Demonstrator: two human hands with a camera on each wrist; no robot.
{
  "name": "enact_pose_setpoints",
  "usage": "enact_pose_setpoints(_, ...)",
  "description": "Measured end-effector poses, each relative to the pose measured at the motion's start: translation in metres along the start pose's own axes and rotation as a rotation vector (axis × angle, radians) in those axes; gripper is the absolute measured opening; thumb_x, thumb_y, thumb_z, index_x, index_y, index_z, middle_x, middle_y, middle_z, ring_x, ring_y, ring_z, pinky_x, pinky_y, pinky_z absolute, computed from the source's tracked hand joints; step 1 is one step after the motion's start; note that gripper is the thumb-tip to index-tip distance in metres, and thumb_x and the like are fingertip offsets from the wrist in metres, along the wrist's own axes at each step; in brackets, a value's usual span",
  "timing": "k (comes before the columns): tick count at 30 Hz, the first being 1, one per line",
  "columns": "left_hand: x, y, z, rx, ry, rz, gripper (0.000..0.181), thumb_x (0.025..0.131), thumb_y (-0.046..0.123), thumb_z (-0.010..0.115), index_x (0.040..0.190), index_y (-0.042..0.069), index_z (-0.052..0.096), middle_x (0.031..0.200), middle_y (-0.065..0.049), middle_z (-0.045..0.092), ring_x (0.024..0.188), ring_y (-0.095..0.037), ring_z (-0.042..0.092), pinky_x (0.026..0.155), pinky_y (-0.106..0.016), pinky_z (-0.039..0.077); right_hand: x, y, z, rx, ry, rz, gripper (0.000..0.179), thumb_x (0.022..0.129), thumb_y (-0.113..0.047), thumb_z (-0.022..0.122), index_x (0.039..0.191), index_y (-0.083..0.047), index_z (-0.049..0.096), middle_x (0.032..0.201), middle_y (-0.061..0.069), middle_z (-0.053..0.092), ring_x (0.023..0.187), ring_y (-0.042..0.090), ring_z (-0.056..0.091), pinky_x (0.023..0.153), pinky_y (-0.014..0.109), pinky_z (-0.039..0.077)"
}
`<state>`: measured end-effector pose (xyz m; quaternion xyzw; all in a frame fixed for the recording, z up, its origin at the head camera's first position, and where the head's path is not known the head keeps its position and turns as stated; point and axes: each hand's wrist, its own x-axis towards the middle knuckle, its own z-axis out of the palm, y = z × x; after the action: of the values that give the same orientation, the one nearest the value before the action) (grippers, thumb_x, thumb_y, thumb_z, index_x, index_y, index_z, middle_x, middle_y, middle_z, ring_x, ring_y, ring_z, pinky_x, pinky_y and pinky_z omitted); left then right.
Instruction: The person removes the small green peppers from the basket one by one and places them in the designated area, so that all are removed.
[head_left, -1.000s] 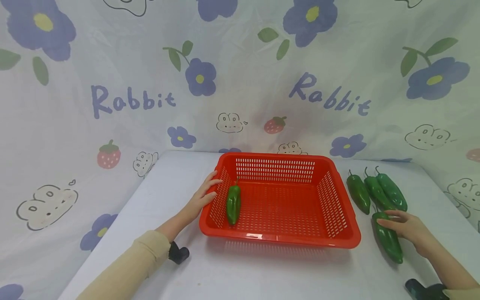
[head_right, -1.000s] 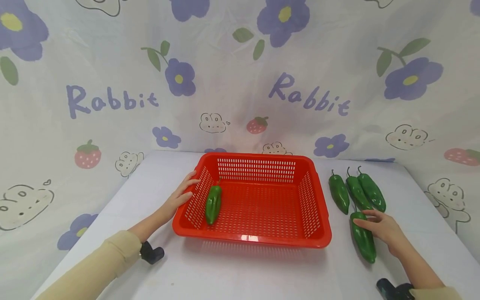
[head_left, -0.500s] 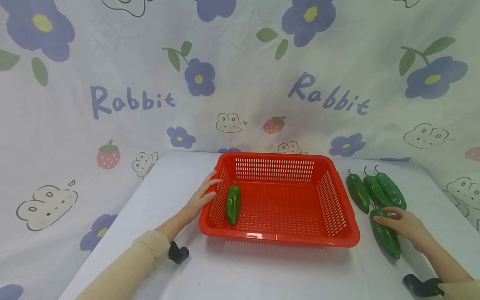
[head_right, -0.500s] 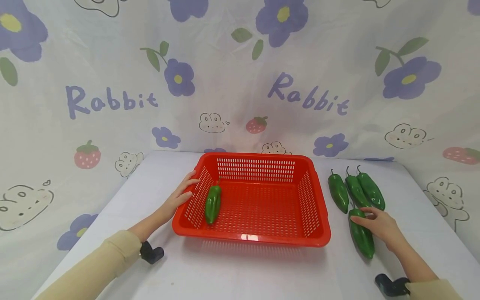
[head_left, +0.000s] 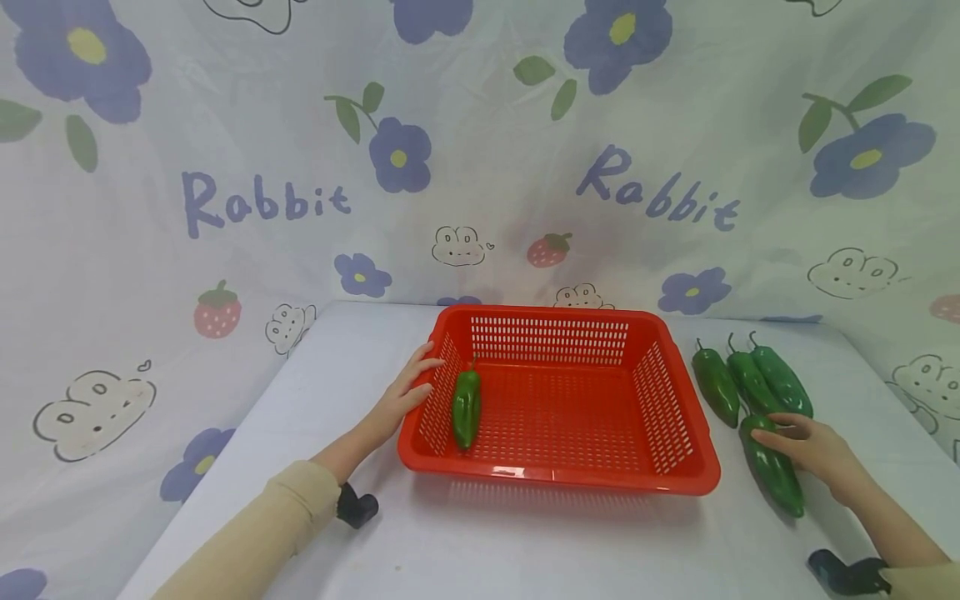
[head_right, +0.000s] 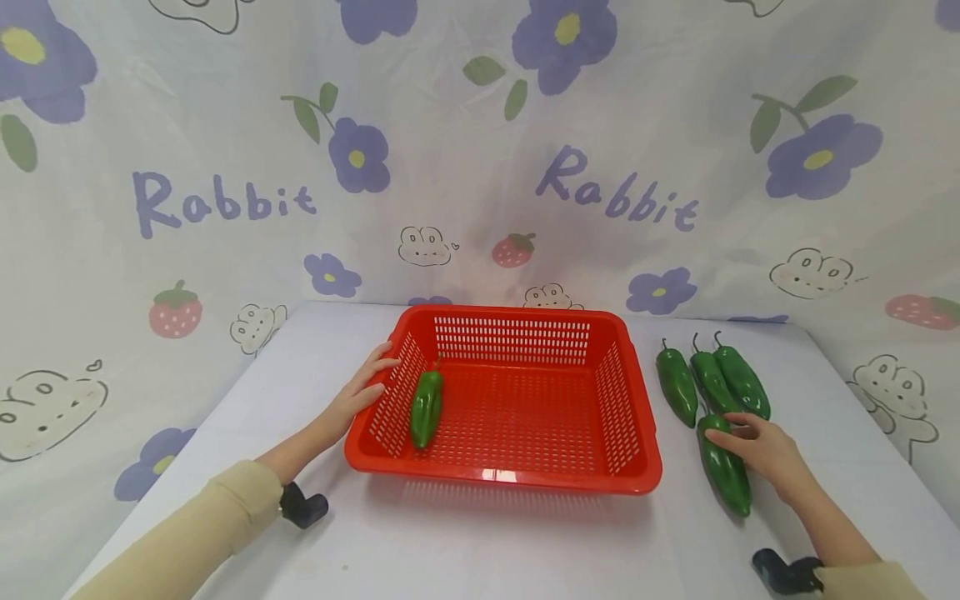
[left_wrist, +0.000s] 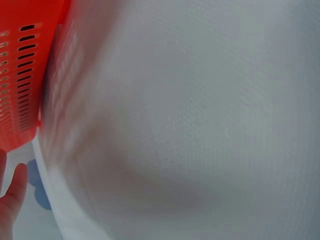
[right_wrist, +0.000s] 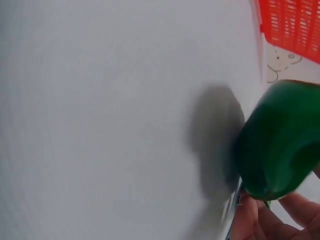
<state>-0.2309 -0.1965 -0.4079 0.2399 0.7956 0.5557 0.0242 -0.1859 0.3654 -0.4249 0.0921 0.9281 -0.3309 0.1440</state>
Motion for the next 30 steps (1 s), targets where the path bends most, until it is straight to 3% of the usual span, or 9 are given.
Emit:
enact_pose_setpoints(12,0.0,0.001,0.0,0.006,0.001,0.002,0.04,0.093,0.011,0.037,0.131,0.0,0.039,0.152,-0.013,0.009,0.139,-0.036,0.005,0.101,-0.059,0.028,-0.004,-0.003,-0.006,0.004,0.002,-0.011,0.083,0.088,-0.05,0.051,0.13,0.016,0.026,0.124,0.044,0.033,0.09,0.041,0.059,0.072,0.044,0.053)
enact_pose_setpoints(20,0.0,-0.001,0.0,-0.003,-0.002,-0.001,0.04,0.093,0.011,0.038,0.131,0.0,0.039,0.152,-0.013,0.009,0.139,-0.036,0.006,0.098,-0.058,0.032,-0.007,-0.003,-0.012,-0.005,-0.002,0.012,0.087,0.088,-0.054,0.048,0.132,0.016,0.023,0.125,0.044,0.029,0.095,0.045,0.055,0.072,0.043,0.053)
enact_pose_setpoints(23,0.0,-0.001,0.0,-0.003,-0.004,-0.005,0.04,0.093,0.012,0.037,0.132,0.0,0.039,0.152,-0.012,0.009,0.139,-0.036,0.006,0.098,-0.057,0.033,-0.001,0.008,-0.014,-0.029,0.03,0.001,0.088,0.086,-0.057,0.048,0.133,0.014,0.024,0.126,0.043,0.031,0.092,0.041,0.057,0.065,0.035,0.054)
enact_pose_setpoints(28,0.0,-0.001,0.0,0.002,-0.006,-0.016,0.041,0.093,0.013,0.038,0.132,0.001,0.039,0.152,-0.012,0.008,0.138,-0.036,0.007,0.097,-0.056,0.035,0.028,0.044,-0.017,-0.055,0.063,-0.043,0.091,0.084,-0.062,0.047,0.135,0.01,0.024,0.128,0.04,0.033,0.091,0.038,0.058,0.062,0.036,0.053)
enact_pose_setpoints(30,0.0,-0.001,0.0,0.002,-0.005,-0.02,0.041,0.093,0.013,0.038,0.132,0.001,0.039,0.152,-0.012,0.008,0.138,-0.036,0.007,0.096,-0.055,0.036,0.042,0.058,-0.021,-0.052,0.069,-0.063,0.091,0.084,-0.062,0.047,0.136,0.009,0.024,0.129,0.04,0.033,0.093,0.04,0.057,0.065,0.042,0.054)
